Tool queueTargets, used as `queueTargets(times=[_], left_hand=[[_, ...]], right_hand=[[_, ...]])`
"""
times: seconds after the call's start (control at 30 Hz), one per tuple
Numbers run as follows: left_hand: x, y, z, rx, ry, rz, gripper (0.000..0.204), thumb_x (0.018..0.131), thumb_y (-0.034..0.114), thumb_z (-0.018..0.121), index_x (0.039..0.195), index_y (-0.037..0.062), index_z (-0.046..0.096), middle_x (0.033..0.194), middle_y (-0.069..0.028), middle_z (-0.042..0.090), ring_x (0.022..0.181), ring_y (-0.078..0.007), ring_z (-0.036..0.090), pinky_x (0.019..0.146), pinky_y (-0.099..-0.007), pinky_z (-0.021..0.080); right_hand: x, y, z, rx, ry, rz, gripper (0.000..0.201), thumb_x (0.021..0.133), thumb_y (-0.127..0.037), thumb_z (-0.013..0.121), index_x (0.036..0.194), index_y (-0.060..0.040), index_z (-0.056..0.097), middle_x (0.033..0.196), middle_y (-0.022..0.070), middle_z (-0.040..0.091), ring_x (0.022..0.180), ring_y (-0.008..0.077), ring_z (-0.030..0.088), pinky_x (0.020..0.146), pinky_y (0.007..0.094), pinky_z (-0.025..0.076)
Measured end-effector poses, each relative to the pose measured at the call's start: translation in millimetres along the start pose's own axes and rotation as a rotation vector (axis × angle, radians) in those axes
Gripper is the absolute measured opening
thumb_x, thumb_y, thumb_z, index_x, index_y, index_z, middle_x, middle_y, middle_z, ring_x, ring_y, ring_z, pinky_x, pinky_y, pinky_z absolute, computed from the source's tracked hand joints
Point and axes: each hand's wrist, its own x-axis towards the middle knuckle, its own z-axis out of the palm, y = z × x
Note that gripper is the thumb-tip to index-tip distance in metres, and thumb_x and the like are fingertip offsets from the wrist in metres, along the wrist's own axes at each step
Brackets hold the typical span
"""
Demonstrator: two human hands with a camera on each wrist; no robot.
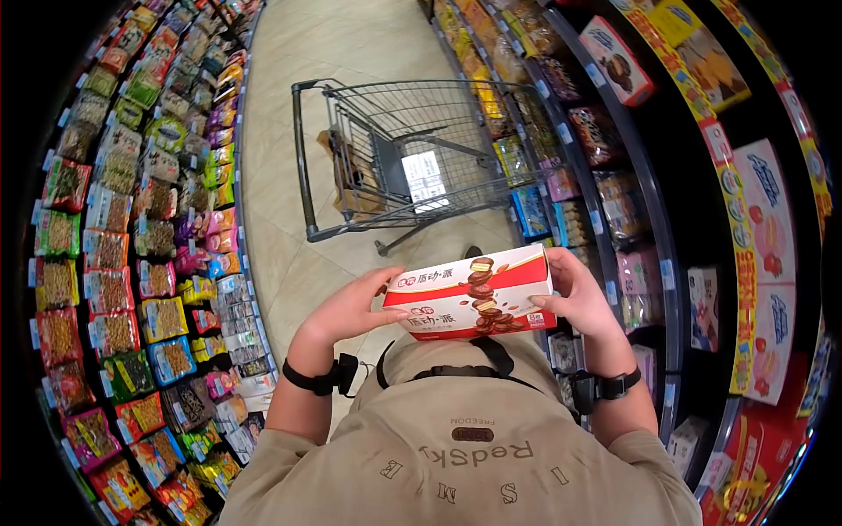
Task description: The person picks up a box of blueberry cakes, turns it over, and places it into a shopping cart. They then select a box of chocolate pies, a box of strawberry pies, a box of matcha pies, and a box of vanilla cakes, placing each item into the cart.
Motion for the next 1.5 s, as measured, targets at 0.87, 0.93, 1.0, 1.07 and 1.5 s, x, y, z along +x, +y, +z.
queueTargets(times=[0.87, 0.93, 1.0, 1.07, 1.5], left_hand=[[231, 29, -55, -0.132, 0.258, -0.304, 0.046, 0.094, 0.018, 0.074, 0.134, -0.0004, 0.059, 0.124, -0.0156, 0.070, 0.115, -0.0235, 0.067, 0.099, -0.0370, 0.052], [248, 37, -57, -0.182, 0.319, -0.305, 0.046, 0.099, 0.019, 0.070, 0.137, -0.0020, 0.055, 0.126, -0.0138, 0.068, 0.115, -0.0205, 0.065, 0.099, -0.0373, 0.052], [260, 34, -56, -0.191, 0.331, -0.327, 0.047, 0.099, 0.019, 0.069, 0.138, -0.0025, 0.053, 0.128, -0.0135, 0.067, 0.116, -0.0200, 0.064, 0.100, -0.0373, 0.052], [267, 26, -54, -0.180, 0.362, -0.326, 0.047, 0.102, 0.022, 0.065, 0.139, -0.0027, 0.051, 0.128, -0.0123, 0.066, 0.115, -0.0189, 0.063, 0.098, -0.0373, 0.052], [306, -74, -61, -0.440, 0.542, -0.620, 0.049, 0.105, 0.038, 0.060, 0.133, -0.0019, 0.056, 0.117, -0.0098, 0.069, 0.102, -0.0174, 0.067, 0.088, -0.0318, 0.053]], right_hand=[[247, -20, -196, -0.020, -0.255, -0.102, 0.092, 0.086, -0.012, 0.081, 0.159, 0.0023, 0.028, 0.157, 0.0183, 0.043, 0.147, 0.0237, 0.039, 0.121, 0.0387, 0.031], [260, -20, -203, -0.026, -0.224, -0.082, 0.092, 0.087, -0.013, 0.081, 0.160, 0.0000, 0.027, 0.158, 0.0185, 0.043, 0.147, 0.0244, 0.039, 0.120, 0.0384, 0.031], [276, -15, -210, -0.073, -0.224, -0.090, 0.093, 0.089, -0.018, 0.079, 0.163, -0.0088, 0.024, 0.159, 0.0193, 0.042, 0.147, 0.0255, 0.040, 0.119, 0.0374, 0.033], [288, -10, -217, -0.089, -0.232, -0.037, 0.093, 0.090, -0.018, 0.079, 0.164, -0.0105, 0.023, 0.159, 0.0195, 0.042, 0.146, 0.0253, 0.041, 0.118, 0.0370, 0.034], [353, 47, -190, -0.257, -0.271, 0.279, 0.096, 0.092, -0.002, 0.065, 0.166, -0.0124, 0.004, 0.145, 0.0208, 0.056, 0.131, 0.0242, 0.055, 0.109, 0.0333, 0.042]])
